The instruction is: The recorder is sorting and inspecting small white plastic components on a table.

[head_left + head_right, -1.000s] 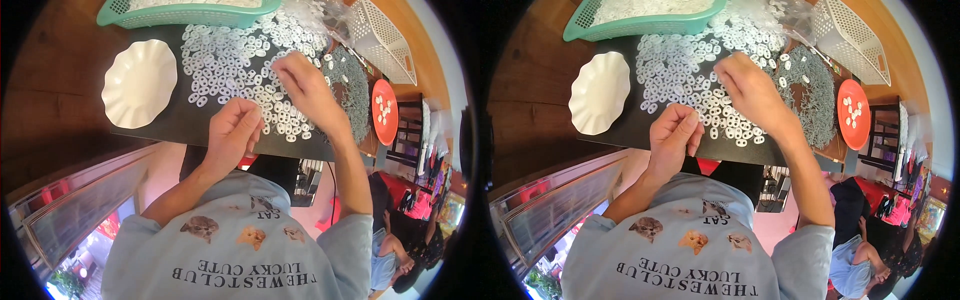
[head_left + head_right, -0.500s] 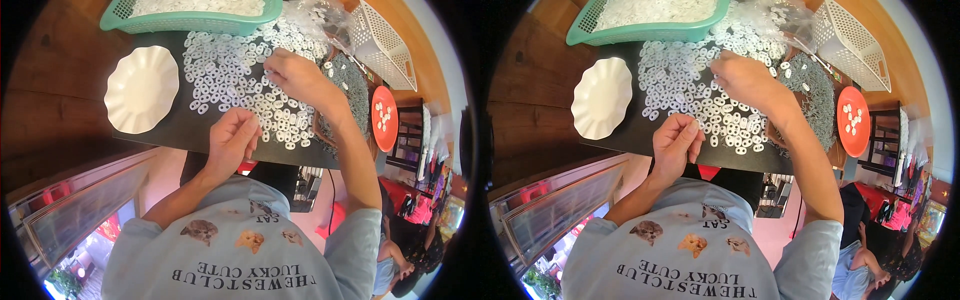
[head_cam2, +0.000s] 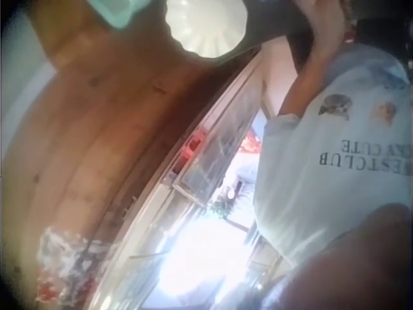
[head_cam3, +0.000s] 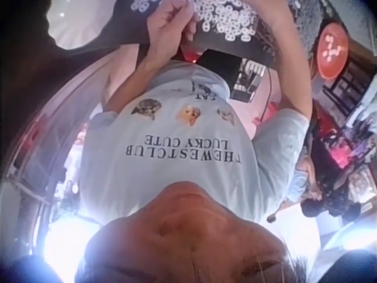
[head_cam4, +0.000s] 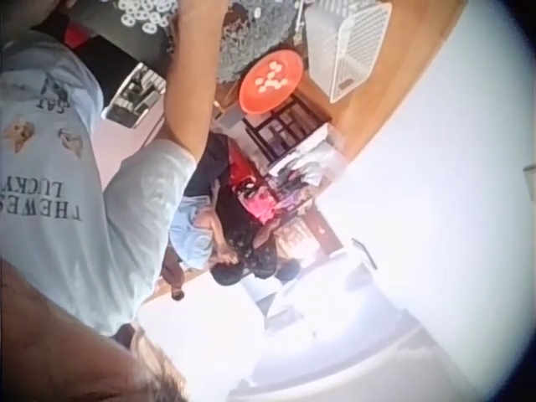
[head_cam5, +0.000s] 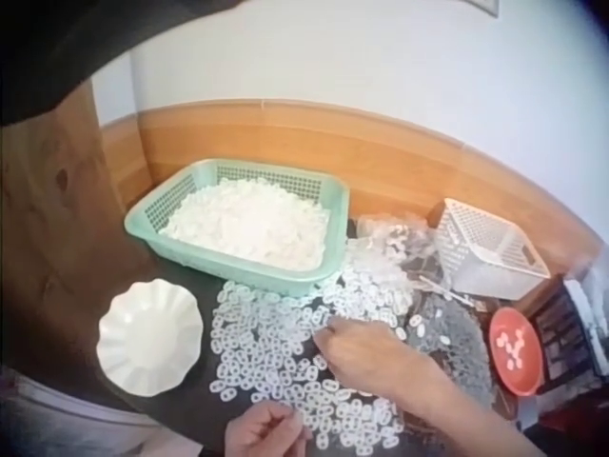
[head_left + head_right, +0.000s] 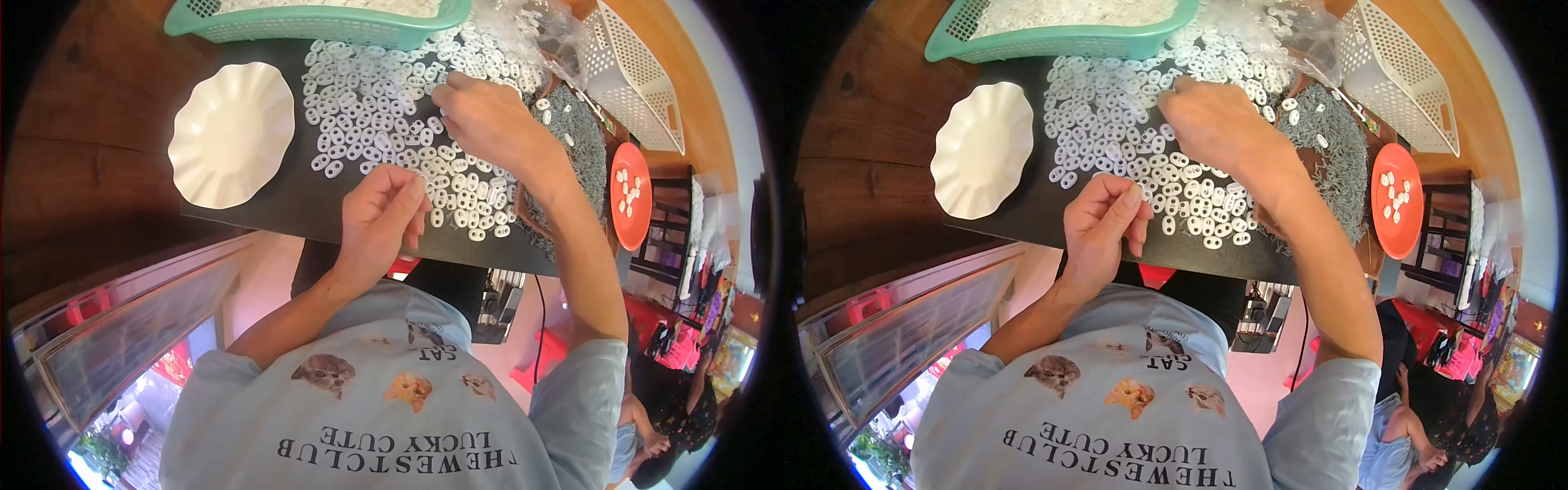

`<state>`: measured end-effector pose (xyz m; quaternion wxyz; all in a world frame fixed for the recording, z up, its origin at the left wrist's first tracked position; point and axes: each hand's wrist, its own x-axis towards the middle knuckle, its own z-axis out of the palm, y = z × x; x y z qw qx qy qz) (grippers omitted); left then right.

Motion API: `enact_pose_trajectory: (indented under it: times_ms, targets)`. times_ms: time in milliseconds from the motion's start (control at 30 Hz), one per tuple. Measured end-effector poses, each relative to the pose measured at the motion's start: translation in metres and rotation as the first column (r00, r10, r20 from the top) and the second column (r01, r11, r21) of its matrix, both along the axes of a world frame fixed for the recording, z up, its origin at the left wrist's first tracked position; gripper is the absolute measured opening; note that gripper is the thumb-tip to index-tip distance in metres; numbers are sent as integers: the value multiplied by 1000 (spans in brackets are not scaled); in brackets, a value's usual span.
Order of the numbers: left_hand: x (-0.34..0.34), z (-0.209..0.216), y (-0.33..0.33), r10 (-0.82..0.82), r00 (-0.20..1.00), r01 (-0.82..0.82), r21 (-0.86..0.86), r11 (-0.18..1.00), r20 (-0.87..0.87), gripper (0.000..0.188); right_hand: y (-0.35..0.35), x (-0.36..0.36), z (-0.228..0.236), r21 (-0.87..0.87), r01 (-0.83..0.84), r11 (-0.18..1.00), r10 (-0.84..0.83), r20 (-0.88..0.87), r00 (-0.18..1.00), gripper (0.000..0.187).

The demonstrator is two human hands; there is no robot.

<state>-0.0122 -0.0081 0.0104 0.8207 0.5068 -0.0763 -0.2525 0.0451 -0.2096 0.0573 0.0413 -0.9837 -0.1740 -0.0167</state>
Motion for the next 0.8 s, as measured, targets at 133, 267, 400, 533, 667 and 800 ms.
enact_pose_trajectory:
  times_ms: [133, 267, 400, 533, 667, 800]
  targets:
    - [2, 0, 3, 3, 1000, -3, -3, 1000, 0, 15, 1, -3, 1, 5, -5, 1000, 5, -25, 1000, 13]
    - [1, 0, 2, 5, 1000, -5, 1, 1000, -22, 15, 2, -3, -7, 24, -23, 999, 22, 44, 999, 12]
    - [2, 2, 2, 8, 1000, -8, 24, 1000, -4, 16, 5, -1, -12, -24, -27, 999, 29, 83, 996, 11]
    - [3, 4, 2, -3, 1000, 3, 20, 1000, -3, 16, 4, -3, -20, -20, -70, 997, 73, 168, 983, 10]
    - [3, 8, 5, 31, 999, -30, 23, 999, -26, 15, 0, -18, -8, 538, 31, 842, -33, -5, 999, 14]
    - [3, 17, 5, -24, 1000, 24, -4, 1000, -5, 14, 5, -56, 17, 835, 459, 305, 6, -483, 876, 19]
